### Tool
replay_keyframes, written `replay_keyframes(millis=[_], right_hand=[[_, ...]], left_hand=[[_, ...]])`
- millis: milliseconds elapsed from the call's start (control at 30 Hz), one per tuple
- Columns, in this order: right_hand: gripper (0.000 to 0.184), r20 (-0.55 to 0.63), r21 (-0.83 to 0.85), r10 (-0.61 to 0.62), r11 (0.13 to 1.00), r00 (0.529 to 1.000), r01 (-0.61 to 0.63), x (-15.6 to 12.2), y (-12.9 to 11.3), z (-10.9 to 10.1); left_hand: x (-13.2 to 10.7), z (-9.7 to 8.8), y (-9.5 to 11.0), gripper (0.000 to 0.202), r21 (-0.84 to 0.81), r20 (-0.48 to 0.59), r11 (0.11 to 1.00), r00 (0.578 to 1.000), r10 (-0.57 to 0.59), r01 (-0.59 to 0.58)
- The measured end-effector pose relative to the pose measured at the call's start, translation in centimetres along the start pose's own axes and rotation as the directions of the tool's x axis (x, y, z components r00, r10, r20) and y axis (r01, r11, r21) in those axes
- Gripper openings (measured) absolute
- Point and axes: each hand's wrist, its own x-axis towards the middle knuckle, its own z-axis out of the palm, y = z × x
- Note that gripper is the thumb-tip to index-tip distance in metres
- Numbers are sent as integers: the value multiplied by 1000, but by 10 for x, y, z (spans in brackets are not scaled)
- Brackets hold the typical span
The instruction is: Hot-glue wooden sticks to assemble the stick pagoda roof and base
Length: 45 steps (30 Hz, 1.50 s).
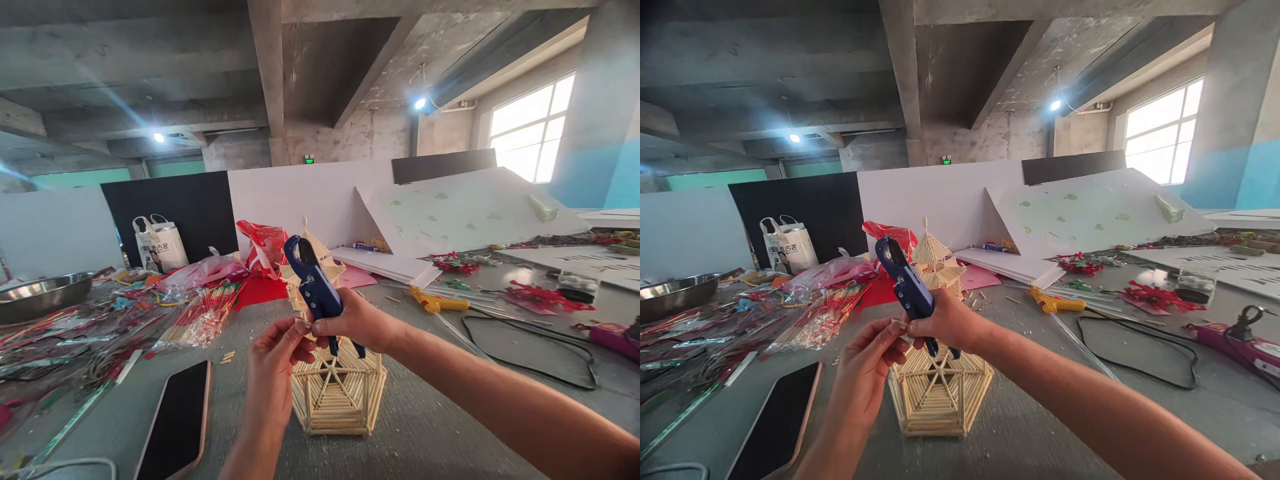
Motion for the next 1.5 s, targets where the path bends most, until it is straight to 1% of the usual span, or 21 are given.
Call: replay_keyframes(millis=[167, 300, 433, 600, 667, 733, 833, 933, 1033, 1100, 1200, 1333, 1367, 1433, 1500], right_hand=[[21, 17, -104, -6, 995, 1000, 8, -4, -2, -1], [24, -25, -156, -29, 987, 999, 25, -4, 0, 4], [22, -66, -174, -31, 984, 997, 19, -4, 1, 7], [18, -14, -192, 14, 981, 1000, -17, -7, 0, 5], [20, 2, -170, 34, 985, 999, -33, -8, 1, 3], [22, 29, -125, 62, 990, 998, -58, -8, 2, 1], [23, 65, -73, 102, 993, 993, -97, -7, 1, -2], [20, 77, -83, 124, 990, 989, -118, -7, -3, -4], [17, 102, -147, 143, 981, 984, -127, -8, -8, -6], [16, 128, -171, 145, 978, 981, -122, -10, -10, -7], [15, 170, -186, 164, 974, 972, -132, -11, -9, -7], [14, 203, -235, 202, 960, 958, -152, -12, -7, -8], [15, 215, -244, 202, 958, 956, -147, -12, -7, -8], [18, 236, -257, 180, 959, 955, -118, -12, -8, -10], [21, 194, -276, 147, 957, 970, -90, -15, -12, -14]], left_hand=[[0, -1, -3, 9, 4, -16, 1000, 1000, -5, 5], [1, -1, -5, 10, -10, -42, 1000, 999, 10, -10], [0, -1, -5, 10, -4, -54, 1000, 998, 16, -16], [-1, -2, -7, 8, 1, -40, 999, 998, 49, -49], [0, -2, -8, 8, -2, -29, 999, 998, 47, -47], [0, -3, -8, 8, 0, 9, 1000, 1000, 22, -22], [0, -4, -1, 9, 49, 100, 998, 995, -32, 27], [2, -7, 13, 16, 130, 164, 991, 986, -42, 20], [7, -11, 26, 18, 281, 236, 959, 967, -100, 31], [10, -12, 31, 16, 387, 259, 921, 954, -149, 39], [13, -14, 34, 14, 469, 278, 882, 939, -200, 49], [14, -15, 33, 15, 501, 307, 861, 914, -266, 83], [13, -16, 32, 15, 502, 304, 861, 914, -268, 86], [11, -17, 30, 15, 483, 271, 871, 930, -248, 92], [9, -18, 28, 14, 433, 212, 896, 955, -210, 101]])
